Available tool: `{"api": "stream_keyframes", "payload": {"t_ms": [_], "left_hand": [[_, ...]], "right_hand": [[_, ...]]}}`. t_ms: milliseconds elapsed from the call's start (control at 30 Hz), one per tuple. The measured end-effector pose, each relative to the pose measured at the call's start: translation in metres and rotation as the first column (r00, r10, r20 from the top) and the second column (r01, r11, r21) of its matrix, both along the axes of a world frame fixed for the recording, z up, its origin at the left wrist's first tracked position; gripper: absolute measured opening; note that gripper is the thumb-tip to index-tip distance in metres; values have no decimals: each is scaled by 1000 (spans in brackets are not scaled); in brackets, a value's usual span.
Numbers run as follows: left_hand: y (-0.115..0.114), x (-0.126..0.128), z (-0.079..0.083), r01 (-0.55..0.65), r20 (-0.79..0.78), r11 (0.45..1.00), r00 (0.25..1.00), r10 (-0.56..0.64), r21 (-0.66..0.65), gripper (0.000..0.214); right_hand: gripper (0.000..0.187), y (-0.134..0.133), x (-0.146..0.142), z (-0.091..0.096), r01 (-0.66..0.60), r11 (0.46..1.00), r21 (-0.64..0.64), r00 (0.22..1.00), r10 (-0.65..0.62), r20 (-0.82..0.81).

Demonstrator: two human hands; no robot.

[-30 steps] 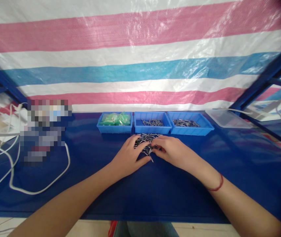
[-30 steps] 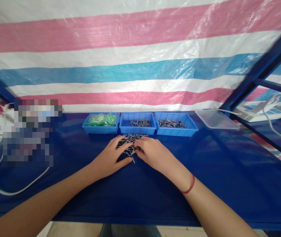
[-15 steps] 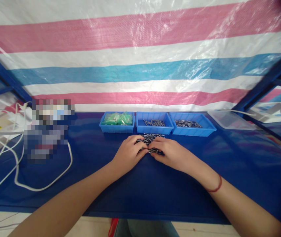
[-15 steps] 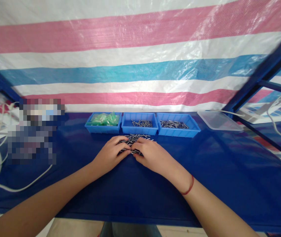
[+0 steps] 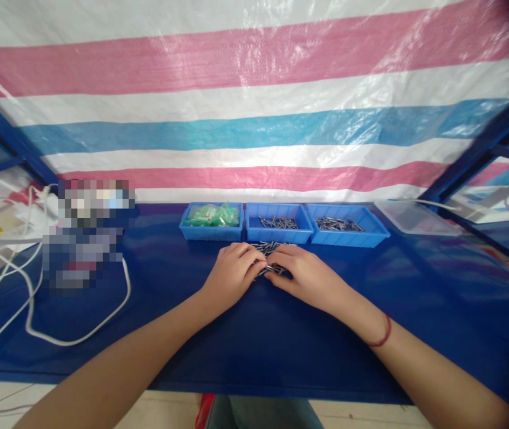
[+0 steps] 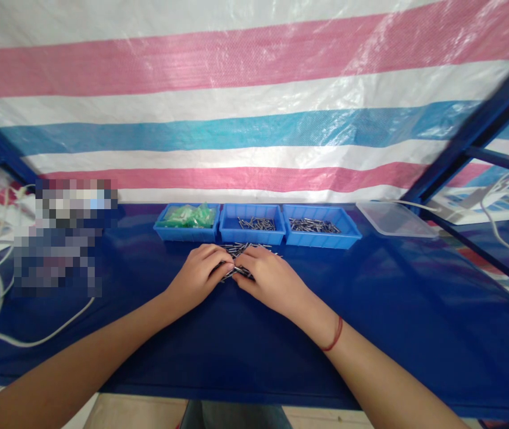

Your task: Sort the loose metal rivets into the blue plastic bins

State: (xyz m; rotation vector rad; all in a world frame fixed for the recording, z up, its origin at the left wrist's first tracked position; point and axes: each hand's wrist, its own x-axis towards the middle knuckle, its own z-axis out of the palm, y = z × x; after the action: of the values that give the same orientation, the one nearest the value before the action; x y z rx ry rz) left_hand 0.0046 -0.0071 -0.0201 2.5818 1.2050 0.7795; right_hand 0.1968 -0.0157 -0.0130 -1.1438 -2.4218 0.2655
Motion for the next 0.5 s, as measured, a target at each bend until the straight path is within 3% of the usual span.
{"api": "stream_keyframes", "payload": {"t_ms": [200,367,500], "left_hand": [[0,2,2,58,234,994,972,-34,-96,15],[-2,5,1,23,445,983,893,63,-185,16],[-3,6,1,-3,514,972,848,128,-237,17]], "right_hand": [[14,1,-3,-2,10,1000,4,985,-9,-174],[17,-2,-7,2,-2,999,-38,961,-9,-278],[20,-5,-9,7,-65,994,-86,957,38,-289]]}}
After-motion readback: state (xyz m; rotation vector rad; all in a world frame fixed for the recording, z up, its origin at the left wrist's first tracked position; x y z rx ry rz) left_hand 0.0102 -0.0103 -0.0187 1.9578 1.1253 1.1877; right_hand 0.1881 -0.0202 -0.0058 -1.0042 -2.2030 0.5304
